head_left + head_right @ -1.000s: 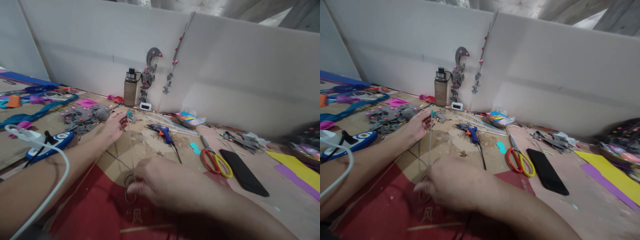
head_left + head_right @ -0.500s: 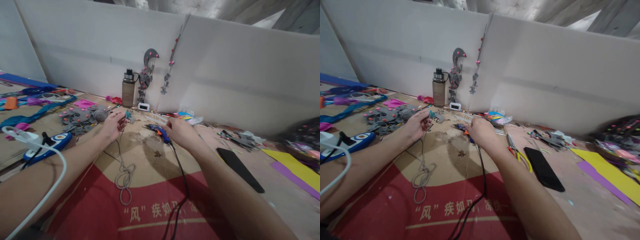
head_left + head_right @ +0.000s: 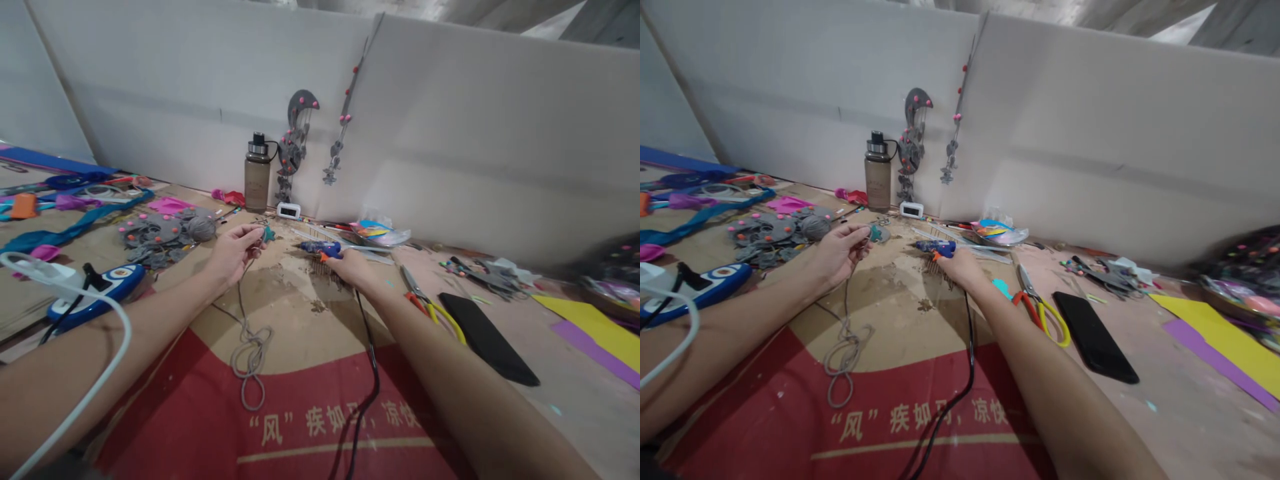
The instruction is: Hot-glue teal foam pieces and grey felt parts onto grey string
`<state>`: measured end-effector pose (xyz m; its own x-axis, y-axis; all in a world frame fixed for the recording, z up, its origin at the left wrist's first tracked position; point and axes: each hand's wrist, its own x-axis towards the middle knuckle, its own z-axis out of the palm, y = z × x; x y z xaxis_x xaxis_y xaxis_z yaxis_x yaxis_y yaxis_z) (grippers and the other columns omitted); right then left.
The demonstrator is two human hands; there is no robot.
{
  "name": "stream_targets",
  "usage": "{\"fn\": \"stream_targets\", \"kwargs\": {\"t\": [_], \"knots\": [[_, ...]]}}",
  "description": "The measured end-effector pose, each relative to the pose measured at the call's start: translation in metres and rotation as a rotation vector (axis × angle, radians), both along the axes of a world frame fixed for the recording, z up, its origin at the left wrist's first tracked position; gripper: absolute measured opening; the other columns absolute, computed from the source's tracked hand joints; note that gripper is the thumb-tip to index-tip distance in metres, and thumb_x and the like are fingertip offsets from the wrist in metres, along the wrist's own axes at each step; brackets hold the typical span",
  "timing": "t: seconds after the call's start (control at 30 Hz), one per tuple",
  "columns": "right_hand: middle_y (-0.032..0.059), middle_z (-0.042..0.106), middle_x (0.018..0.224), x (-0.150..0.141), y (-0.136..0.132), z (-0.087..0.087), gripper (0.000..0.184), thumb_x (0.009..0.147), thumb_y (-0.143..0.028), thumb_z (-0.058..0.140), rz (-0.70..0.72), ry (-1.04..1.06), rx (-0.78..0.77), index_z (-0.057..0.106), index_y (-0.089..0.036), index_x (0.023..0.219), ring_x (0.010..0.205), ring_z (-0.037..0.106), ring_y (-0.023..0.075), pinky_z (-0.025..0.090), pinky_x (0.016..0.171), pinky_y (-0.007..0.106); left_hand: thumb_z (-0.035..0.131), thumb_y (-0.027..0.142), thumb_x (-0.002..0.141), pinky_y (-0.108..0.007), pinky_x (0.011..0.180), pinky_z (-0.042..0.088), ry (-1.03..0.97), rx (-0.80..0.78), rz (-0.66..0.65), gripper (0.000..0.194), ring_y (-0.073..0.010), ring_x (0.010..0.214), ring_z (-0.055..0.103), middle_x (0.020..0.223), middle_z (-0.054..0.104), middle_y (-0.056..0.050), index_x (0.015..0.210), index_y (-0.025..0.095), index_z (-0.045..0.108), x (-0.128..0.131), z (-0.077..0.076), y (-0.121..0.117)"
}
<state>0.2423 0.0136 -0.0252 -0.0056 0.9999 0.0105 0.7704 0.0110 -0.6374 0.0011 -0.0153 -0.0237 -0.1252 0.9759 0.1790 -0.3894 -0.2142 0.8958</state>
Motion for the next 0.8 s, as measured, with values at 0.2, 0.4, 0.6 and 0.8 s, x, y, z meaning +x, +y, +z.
{"fn": "stream_targets", "kwargs": {"t": [0.2,0.4,0.6,0.8], "knots": [[-0.0002,0.054,0.066,-0.015,-0.005,0.009,0.007,0.072,-0.024,0.046,-0.017,0.43,0.097,0.047,-0.019,0.077,0.053,0.05,0.0096,0.041,0.051,0.022,0.075,0.02,0.064,-0.015,0.047,0.04,-0.038,0.008,0.042,0.017,-0.0067,0.052,0.055,0.059,0.061,-0.001,0.072,0.012,0.063,0.001,0.002,0.0],[-0.005,0.047,0.064,-0.033,-0.024,0.021,0.017,0.069,-0.028,0.053,0.077,0.79,0.093,0.05,-0.019,0.082,0.05,0.045,0.0068,0.038,0.046,0.018,0.075,0.02,0.064,-0.015,0.049,0.041,-0.051,0.008,0.084,0.018,-0.0063,0.053,0.055,0.06,0.061,-0.001,0.073,0.012,0.062,-0.002,-0.002,0.004],[-0.0012,0.054,0.092,-0.048,-0.042,0.022,0.038,0.068,-0.025,0.059,0.221,0.934,0.194,0.041,-0.023,0.101,0.067,0.056,0.0097,0.05,0.052,0.022,0.07,0.014,0.067,-0.016,0.054,0.047,-0.078,0.008,0.065,0.011,-0.0072,0.056,0.058,0.063,0.061,-0.001,0.072,0.012,0.062,-0.002,0.0,0.004],[0.004,0.06,0.102,-0.054,-0.058,0.022,0.029,0.081,-0.026,0.051,0.468,0.83,0.268,0.037,-0.022,0.106,0.059,0.053,0.0078,0.045,0.047,0.022,0.067,0.012,0.069,-0.018,0.058,0.05,-0.091,-0.009,0.085,0.005,-0.0084,0.059,0.06,0.064,0.062,-0.002,0.071,0.011,0.062,-0.001,0.002,0.003]]}}
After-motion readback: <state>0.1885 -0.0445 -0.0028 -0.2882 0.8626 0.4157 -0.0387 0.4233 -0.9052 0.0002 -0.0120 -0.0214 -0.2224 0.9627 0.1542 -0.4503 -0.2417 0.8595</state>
